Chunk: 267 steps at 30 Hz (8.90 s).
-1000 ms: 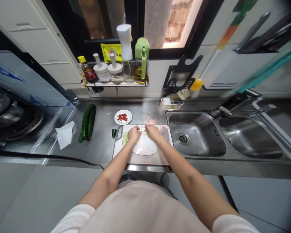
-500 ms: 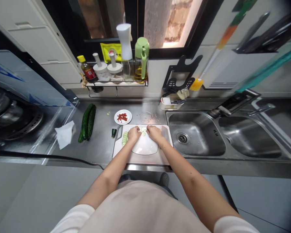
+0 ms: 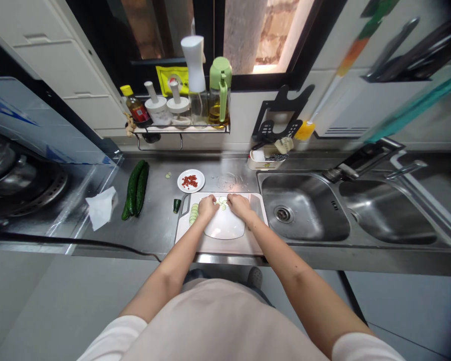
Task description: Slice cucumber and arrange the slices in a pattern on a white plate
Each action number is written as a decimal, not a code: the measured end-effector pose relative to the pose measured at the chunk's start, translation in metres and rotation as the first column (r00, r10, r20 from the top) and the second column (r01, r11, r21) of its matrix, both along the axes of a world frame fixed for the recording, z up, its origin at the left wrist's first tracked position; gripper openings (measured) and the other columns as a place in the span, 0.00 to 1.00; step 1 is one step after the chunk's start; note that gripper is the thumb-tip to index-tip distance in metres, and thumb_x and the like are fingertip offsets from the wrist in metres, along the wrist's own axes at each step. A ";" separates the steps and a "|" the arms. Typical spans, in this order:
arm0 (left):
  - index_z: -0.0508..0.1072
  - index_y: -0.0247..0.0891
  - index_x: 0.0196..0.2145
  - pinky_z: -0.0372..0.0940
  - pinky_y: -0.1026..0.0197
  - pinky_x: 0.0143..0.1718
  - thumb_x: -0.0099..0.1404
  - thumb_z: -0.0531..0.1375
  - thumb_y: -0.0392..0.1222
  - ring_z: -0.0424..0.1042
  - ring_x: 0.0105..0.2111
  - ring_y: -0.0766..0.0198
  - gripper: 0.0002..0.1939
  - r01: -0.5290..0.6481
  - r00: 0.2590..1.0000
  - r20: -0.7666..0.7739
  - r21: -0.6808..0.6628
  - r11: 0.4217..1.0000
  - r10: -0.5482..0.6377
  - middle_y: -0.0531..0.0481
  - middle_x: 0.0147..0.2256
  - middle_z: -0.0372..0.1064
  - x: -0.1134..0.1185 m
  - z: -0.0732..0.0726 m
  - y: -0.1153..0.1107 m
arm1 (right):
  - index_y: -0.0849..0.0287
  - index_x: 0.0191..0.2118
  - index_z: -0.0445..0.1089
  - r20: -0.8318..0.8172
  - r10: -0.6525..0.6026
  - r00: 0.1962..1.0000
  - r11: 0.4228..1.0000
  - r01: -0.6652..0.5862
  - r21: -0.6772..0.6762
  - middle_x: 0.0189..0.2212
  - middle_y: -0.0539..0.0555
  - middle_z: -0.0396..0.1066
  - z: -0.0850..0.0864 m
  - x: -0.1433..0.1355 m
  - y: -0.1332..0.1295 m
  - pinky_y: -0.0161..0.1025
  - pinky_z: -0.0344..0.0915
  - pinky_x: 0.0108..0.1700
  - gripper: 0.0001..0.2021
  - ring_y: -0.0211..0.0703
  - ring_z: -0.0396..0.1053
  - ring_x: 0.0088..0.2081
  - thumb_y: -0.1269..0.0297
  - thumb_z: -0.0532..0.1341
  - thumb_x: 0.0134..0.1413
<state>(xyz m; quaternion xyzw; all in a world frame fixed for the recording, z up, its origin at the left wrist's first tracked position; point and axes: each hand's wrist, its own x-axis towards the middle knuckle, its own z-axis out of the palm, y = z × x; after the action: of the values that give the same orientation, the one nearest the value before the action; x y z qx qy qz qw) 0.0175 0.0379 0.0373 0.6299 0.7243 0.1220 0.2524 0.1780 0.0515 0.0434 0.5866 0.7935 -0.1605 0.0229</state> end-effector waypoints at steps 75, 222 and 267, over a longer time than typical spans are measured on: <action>0.71 0.43 0.35 0.60 0.60 0.39 0.58 0.60 0.50 0.70 0.42 0.56 0.11 -0.082 0.992 -0.094 -0.038 0.996 0.078 0.48 0.40 0.72 0.014 0.000 0.003 | 0.58 0.46 0.66 0.010 -0.048 0.999 0.998 0.048 -0.037 0.44 0.60 0.71 0.009 -0.001 0.001 0.35 0.56 0.40 0.12 0.45 0.67 0.44 0.62 0.50 0.62; 0.71 0.36 0.34 0.50 0.71 0.19 0.50 0.65 0.54 0.63 0.20 0.74 0.21 0.014 0.134 0.856 -0.505 0.863 0.499 0.52 0.25 0.68 -0.022 0.073 -0.102 | 0.55 0.38 0.70 -0.641 0.203 0.740 0.965 -0.038 0.261 0.37 0.55 0.70 0.091 -0.016 -0.106 0.42 0.59 0.46 0.09 0.45 0.64 0.42 0.64 0.52 0.61; 0.69 0.34 0.30 0.57 0.68 0.24 0.41 0.70 0.40 0.64 0.19 0.72 0.19 -0.042 0.353 0.912 -0.209 0.977 0.210 0.58 0.18 0.66 0.026 -0.015 -0.053 | 0.58 0.35 0.70 -0.412 -0.153 0.898 0.987 0.158 -0.021 0.23 0.49 0.69 0.014 0.021 -0.086 0.31 0.51 0.29 0.08 0.37 0.63 0.27 0.66 0.54 0.55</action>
<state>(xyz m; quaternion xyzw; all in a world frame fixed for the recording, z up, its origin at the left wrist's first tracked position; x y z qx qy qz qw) 0.0440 -0.0147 0.0225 0.3728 0.5086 0.4201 0.6526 0.1994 -0.0343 0.0577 0.6010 0.7322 -0.2767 -0.1618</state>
